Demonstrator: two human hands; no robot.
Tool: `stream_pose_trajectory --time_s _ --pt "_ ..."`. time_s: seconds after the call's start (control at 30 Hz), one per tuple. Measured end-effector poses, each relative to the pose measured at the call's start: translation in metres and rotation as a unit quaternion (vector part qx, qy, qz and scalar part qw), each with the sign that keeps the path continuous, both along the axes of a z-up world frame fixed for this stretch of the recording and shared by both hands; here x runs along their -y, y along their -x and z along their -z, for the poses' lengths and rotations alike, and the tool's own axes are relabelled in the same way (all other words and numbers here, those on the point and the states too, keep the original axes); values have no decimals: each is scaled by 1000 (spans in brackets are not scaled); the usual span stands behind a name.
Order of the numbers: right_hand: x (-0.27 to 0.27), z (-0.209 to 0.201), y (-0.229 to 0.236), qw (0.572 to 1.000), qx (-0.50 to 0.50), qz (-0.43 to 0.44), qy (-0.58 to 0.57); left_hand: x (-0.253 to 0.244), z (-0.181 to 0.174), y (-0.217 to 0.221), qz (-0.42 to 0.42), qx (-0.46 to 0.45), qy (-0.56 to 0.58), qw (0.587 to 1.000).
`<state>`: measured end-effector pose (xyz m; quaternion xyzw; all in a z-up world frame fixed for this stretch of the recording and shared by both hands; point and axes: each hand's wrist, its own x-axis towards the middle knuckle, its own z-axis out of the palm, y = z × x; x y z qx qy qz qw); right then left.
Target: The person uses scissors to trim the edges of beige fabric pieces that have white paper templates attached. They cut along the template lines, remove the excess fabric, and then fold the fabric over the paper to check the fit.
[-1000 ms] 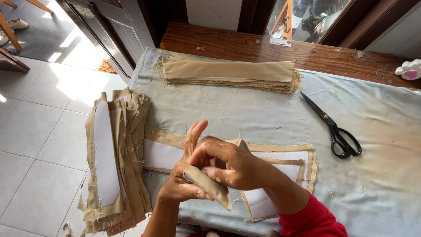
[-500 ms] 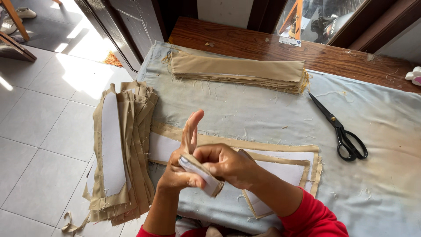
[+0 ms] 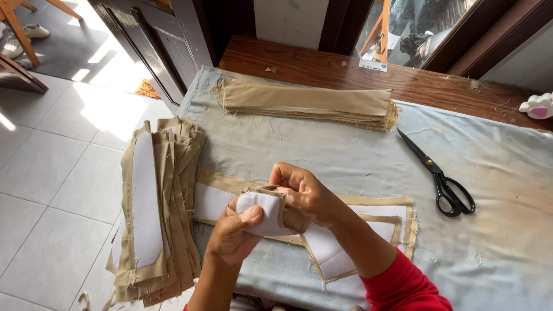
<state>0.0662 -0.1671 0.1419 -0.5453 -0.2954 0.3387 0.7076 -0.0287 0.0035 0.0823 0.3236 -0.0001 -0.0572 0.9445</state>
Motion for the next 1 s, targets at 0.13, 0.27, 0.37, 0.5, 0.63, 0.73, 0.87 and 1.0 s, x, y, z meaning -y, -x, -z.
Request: stream_pose_trajectory --time_s 0.13,0.27,0.37,0.5,0.63,0.73,0.87,1.0 --pt "3 -16 -2 995 -82 32 -38 15 -22 -1 -77 -55 -32 995" --pt "4 -21 -2 984 16 -18 -175 19 -35 -1 -181 -46 -94 978" --pt "-9 -7 7 973 20 123 -197 32 -41 -2 -208 -37 -169 963" --pt "-12 3 6 938 184 239 -169 37 -56 -6 -196 -62 -167 964" --pt "-12 -4 8 773 544 320 -61 38 -68 -10 -235 -103 -131 958" --pt "-15 -9 11 747 586 304 -81 40 -76 -11 -269 -127 -134 945" --pt "-2 -16 17 917 339 207 -38 31 -57 -10 -252 -97 -127 954" --pt "3 -4 -8 998 23 -1 57 16 -50 -1 -176 -15 -136 975"
